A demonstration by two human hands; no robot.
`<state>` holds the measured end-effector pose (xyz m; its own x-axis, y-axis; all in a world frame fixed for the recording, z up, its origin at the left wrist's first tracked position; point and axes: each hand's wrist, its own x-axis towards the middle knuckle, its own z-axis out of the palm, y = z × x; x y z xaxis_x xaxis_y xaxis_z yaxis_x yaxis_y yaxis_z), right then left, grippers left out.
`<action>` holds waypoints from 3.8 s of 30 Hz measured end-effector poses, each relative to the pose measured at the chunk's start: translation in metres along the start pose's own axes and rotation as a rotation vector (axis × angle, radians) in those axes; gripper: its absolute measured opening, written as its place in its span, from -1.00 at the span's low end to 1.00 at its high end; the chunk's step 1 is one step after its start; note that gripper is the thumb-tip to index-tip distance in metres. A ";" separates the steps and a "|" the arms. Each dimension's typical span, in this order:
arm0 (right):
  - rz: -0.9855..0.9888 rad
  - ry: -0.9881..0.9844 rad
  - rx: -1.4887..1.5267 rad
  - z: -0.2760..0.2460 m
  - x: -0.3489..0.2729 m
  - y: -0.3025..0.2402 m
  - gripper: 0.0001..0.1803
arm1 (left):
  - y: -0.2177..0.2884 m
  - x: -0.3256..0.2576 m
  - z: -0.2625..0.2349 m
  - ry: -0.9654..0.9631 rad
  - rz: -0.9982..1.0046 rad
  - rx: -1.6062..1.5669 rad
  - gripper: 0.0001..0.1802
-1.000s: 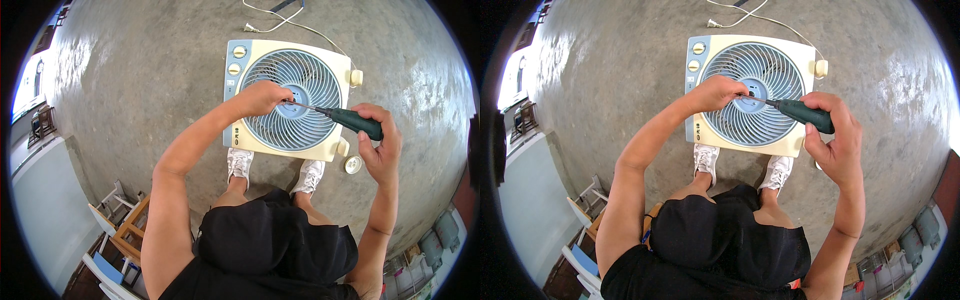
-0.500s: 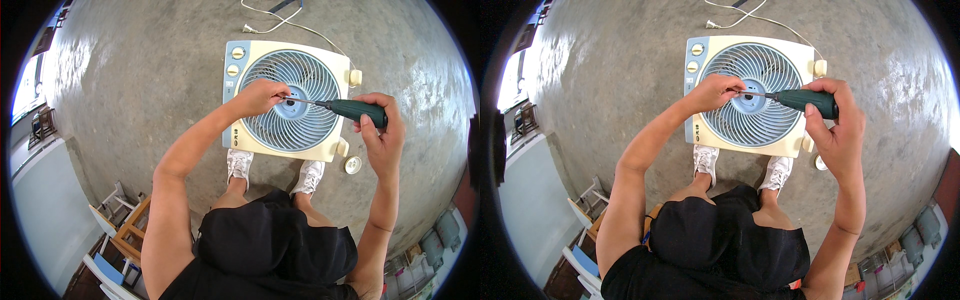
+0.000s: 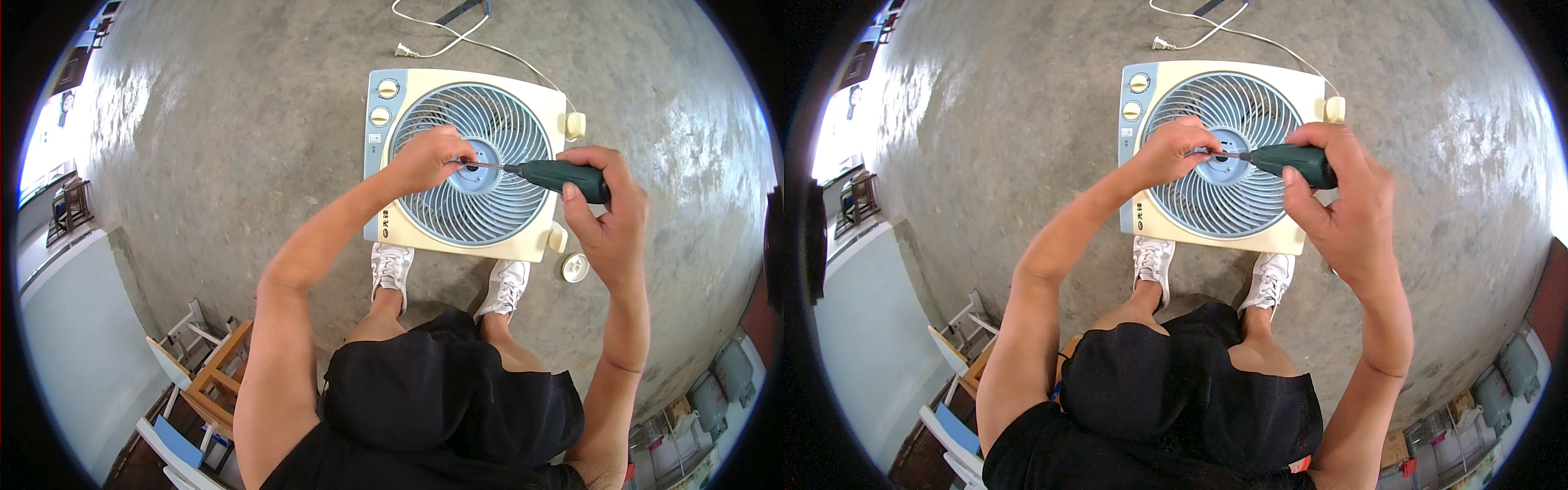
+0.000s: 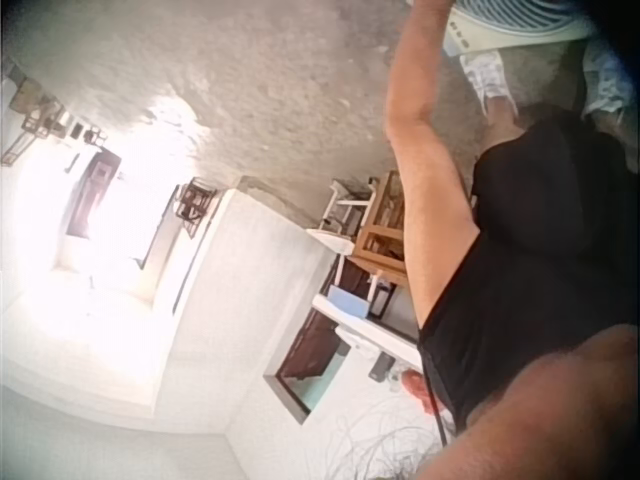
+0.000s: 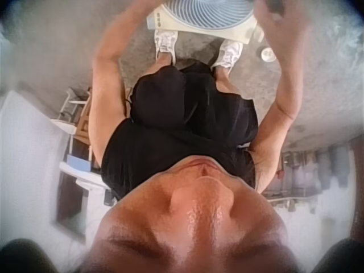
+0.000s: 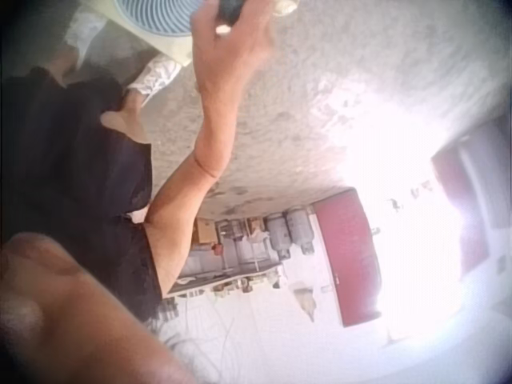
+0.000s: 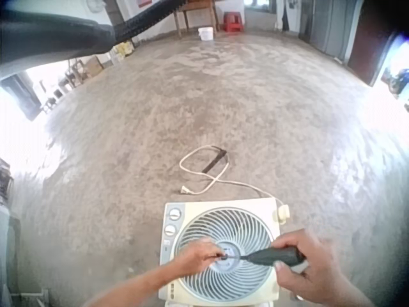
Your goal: The person assembles a box fan by placing the front grille onto the fan housing, fastening the center with a screw using a screwdriver, and snapping on the central cap before standing the fan upright.
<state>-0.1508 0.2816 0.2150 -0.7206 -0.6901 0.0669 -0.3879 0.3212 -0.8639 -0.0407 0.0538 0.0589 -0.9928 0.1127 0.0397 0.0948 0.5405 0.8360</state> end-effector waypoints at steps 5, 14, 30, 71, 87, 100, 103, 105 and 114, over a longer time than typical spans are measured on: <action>-0.033 -0.041 -0.028 0.009 -0.002 -0.007 -0.74 | -0.007 -0.008 0.008 0.067 -0.005 0.025 -0.71; -0.094 -0.061 -0.063 0.015 0.000 -0.009 -0.74 | -0.008 -0.010 0.017 0.131 -0.008 -0.011 -0.71; -0.105 -0.146 -0.121 0.014 0.008 -0.017 -0.74 | -0.007 -0.007 0.015 0.113 0.009 0.012 -0.61; -0.252 -0.097 -0.286 0.037 0.044 -0.031 -0.60 | 0.002 -0.026 0.040 0.486 -0.183 0.096 -0.80; -0.360 -0.073 -0.411 0.045 0.043 -0.017 -0.51 | -0.002 -0.027 0.039 0.448 -0.191 0.107 -0.79; -0.281 -0.248 -0.300 0.032 0.041 -0.031 -0.55 | 0.004 -0.029 0.038 0.445 -0.195 0.069 -0.76; -0.299 -0.183 -0.325 0.043 0.042 -0.027 -0.58 | 0.002 -0.031 0.037 0.472 -0.180 0.102 -0.73; -0.315 -0.124 -0.359 0.049 0.040 -0.024 -0.60 | 0.003 -0.030 0.037 0.465 -0.192 0.091 -0.73; -0.329 -0.064 -0.369 0.055 0.043 -0.022 -0.59 | 0.003 -0.025 0.045 0.506 -0.212 0.140 -0.75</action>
<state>-0.1416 0.2097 0.2096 -0.4936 -0.8280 0.2660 -0.7748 0.2798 -0.5669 -0.0121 0.0899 0.0360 -0.8992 -0.4054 0.1646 -0.1363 0.6170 0.7751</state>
